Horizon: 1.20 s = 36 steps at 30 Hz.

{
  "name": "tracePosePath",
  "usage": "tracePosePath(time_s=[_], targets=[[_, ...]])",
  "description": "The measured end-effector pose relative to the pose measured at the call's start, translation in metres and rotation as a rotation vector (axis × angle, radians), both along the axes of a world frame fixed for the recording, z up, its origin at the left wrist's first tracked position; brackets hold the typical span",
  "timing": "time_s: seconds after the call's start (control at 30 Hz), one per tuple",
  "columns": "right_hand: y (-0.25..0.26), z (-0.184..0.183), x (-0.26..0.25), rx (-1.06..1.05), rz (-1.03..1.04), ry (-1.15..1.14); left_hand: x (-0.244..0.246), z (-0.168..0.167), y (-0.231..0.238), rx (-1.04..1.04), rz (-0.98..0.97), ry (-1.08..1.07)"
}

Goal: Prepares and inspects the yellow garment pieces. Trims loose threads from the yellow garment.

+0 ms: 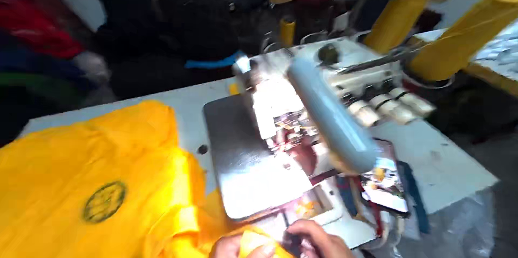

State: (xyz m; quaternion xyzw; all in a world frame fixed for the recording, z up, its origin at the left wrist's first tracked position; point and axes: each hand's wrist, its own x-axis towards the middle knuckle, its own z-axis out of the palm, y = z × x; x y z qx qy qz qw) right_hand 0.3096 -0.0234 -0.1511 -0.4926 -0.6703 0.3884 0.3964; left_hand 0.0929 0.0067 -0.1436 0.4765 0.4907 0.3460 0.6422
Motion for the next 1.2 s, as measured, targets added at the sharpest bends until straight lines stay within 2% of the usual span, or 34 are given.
tracePosePath(time_s=[0.1,0.2,1.2], targets=[[0.001,-0.007,0.005,0.147,0.018,-0.101,0.003,0.010,0.003,-0.062,-0.004,-0.031],[0.001,-0.011,0.008,0.210,0.036,-0.158,0.001,0.002,0.002,-0.036,-0.010,-0.108],[0.005,-0.018,0.004,0.285,0.043,-0.151,-0.001,0.002,0.002,-0.061,-0.009,-0.133]])
